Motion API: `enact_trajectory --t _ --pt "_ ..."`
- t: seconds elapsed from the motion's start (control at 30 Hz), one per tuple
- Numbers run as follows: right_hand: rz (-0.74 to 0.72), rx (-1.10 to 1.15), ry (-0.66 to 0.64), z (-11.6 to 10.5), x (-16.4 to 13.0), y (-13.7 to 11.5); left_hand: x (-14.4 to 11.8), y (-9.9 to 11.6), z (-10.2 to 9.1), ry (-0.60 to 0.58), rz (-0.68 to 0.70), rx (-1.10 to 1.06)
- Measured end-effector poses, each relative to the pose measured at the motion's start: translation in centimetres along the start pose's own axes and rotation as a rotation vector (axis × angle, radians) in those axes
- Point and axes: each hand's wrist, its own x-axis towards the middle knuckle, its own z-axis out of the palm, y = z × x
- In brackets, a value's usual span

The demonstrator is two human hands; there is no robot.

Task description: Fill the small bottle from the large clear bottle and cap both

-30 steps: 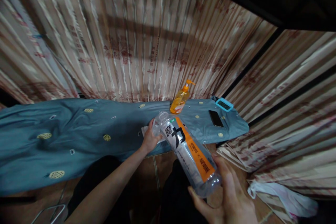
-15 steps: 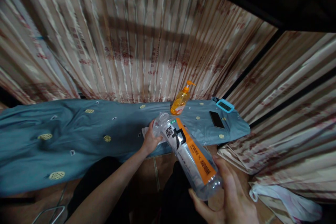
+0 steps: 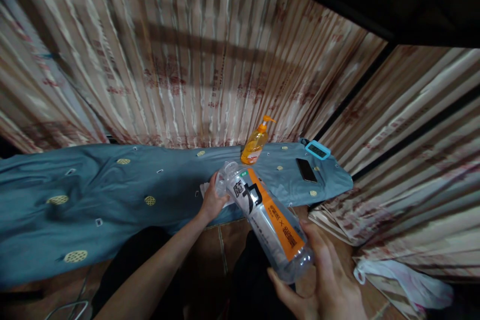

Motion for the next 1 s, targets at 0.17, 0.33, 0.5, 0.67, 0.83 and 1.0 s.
enact_trajectory --t 0.17,0.33,0.5,0.67,0.83,1.0 --pt "0.015 0.021 0.0 0.14 -0.09 0.09 0.04 0.17 0.07 0.004 -0.009 0.028" --pt "0.008 0.022 0.001 0.2 -0.01 -0.05 0.02 0.25 0.01 0.0 -0.011 0.01" --pt "-0.017 0.035 0.012 0.28 0.13 0.03 -0.05 0.14 0.04 0.0 -0.016 -0.01" --pt "-0.003 0.06 0.008 0.0 0.11 0.07 0.0 -0.31 0.18 -0.001 -0.001 -0.041" --pt "-0.019 0.053 0.008 0.09 -0.04 0.21 0.04 -0.38 0.2 0.0 0.009 -0.033" --pt "-0.008 0.046 0.015 0.27 -0.27 0.33 0.1 -0.3 0.32 0.002 0.004 -0.033"
